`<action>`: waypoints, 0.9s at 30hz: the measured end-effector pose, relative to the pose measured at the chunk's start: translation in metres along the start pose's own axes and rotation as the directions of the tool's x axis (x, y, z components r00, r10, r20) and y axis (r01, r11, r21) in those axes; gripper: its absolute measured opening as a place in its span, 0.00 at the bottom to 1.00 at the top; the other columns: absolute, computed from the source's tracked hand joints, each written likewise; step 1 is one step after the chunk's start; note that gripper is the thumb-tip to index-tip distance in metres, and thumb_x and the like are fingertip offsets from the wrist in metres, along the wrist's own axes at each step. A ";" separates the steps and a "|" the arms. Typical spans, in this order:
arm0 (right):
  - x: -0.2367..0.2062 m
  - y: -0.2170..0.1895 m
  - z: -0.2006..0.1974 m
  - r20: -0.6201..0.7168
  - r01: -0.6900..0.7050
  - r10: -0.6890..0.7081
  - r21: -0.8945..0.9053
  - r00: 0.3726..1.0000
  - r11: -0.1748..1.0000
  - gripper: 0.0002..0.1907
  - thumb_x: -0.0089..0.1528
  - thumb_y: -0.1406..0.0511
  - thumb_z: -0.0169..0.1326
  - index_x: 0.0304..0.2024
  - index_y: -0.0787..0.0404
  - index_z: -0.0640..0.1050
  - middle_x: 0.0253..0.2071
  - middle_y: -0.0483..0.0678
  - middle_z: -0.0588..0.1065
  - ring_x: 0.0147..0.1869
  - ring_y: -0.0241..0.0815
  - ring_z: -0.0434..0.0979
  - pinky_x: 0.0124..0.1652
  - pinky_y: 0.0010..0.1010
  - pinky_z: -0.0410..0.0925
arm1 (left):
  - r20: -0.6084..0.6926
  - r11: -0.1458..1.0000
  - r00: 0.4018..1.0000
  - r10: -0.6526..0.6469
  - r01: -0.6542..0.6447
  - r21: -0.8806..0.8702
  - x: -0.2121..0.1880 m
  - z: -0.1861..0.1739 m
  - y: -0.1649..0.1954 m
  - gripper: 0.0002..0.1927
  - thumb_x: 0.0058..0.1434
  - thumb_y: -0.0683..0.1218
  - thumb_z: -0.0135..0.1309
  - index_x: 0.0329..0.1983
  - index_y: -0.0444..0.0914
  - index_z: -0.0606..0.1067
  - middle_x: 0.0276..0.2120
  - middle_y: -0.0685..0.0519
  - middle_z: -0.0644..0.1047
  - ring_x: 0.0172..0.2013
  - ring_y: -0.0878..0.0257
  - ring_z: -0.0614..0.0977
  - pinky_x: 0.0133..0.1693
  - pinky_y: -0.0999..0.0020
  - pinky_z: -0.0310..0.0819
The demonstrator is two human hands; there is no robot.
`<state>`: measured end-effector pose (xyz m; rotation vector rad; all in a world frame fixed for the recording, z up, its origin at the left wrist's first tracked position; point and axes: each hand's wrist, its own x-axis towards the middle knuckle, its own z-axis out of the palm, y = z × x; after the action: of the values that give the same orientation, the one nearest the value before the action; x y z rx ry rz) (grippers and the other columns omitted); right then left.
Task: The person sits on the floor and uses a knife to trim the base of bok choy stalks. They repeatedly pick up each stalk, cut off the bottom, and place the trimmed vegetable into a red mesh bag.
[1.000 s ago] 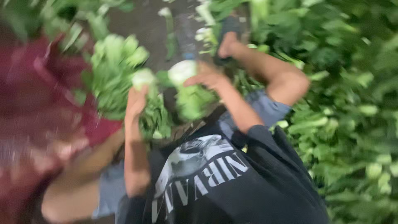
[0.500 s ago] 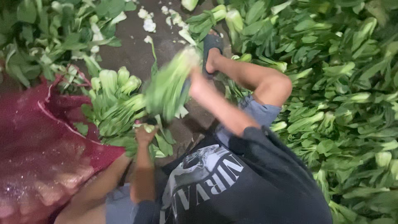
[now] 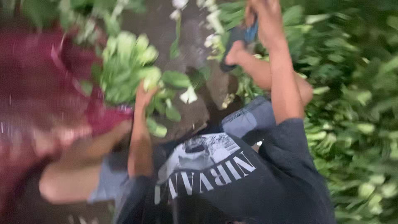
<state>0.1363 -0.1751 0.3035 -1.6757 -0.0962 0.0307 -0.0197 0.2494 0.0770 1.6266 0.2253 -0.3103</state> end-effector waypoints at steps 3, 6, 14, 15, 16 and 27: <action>-0.039 0.076 0.060 0.112 -0.366 0.415 -0.306 0.903 0.879 0.23 0.73 0.52 0.53 0.65 0.56 0.70 0.35 0.37 0.75 0.36 0.32 0.75 0.35 0.31 0.74 | 0.034 0.986 0.991 0.129 -0.125 -0.108 0.017 0.009 0.031 0.38 0.60 0.46 0.69 0.69 0.34 0.64 0.55 0.47 0.75 0.54 0.60 0.79 0.58 0.63 0.75; -0.044 0.080 0.109 0.419 0.271 -0.025 -0.539 0.908 0.798 0.23 0.75 0.55 0.47 0.37 0.69 0.78 0.31 0.57 0.75 0.35 0.51 0.76 0.37 0.44 0.69 | -0.014 0.964 0.964 0.265 -0.266 -0.026 0.032 0.026 0.095 0.44 0.47 0.50 0.74 0.63 0.37 0.63 0.49 0.51 0.77 0.49 0.61 0.80 0.53 0.63 0.76; -0.053 0.035 0.159 0.369 0.402 -0.169 -0.768 0.914 0.499 0.22 0.69 0.61 0.46 0.23 0.65 0.78 0.25 0.61 0.75 0.28 0.65 0.75 0.31 0.53 0.67 | -0.036 0.771 0.812 0.583 -0.538 0.341 0.022 0.042 0.124 0.37 0.44 0.52 0.79 0.55 0.38 0.74 0.47 0.47 0.78 0.50 0.45 0.77 0.53 0.54 0.68; -0.055 0.036 0.159 0.365 0.403 -0.176 -0.771 0.914 0.494 0.22 0.69 0.61 0.46 0.22 0.65 0.78 0.25 0.61 0.75 0.27 0.65 0.75 0.31 0.53 0.67 | -0.037 0.763 0.806 0.590 -0.542 0.353 0.022 0.044 0.121 0.37 0.43 0.51 0.77 0.55 0.38 0.73 0.47 0.46 0.77 0.50 0.45 0.77 0.52 0.54 0.67; -0.059 0.035 0.161 0.361 0.406 -0.187 -0.774 0.914 0.486 0.22 0.69 0.62 0.47 0.22 0.65 0.77 0.24 0.61 0.75 0.27 0.65 0.74 0.31 0.53 0.67 | -0.040 0.753 0.799 0.600 -0.547 0.366 0.020 0.045 0.118 0.38 0.43 0.50 0.76 0.56 0.37 0.73 0.48 0.46 0.76 0.50 0.45 0.76 0.51 0.55 0.65; -0.038 0.114 0.097 0.341 0.345 -0.068 -0.890 0.938 0.299 0.25 0.75 0.61 0.39 0.25 0.61 0.77 0.22 0.58 0.74 0.25 0.59 0.75 0.30 0.52 0.66 | -0.018 0.726 0.783 0.622 -0.569 0.386 0.019 0.055 0.118 0.36 0.49 0.60 0.77 0.51 0.39 0.73 0.45 0.49 0.76 0.47 0.50 0.78 0.49 0.58 0.66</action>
<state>0.0961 -0.0936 0.1787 -2.8703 -0.6453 -0.0327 0.0331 0.1841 0.1788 1.9934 -0.2765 0.2932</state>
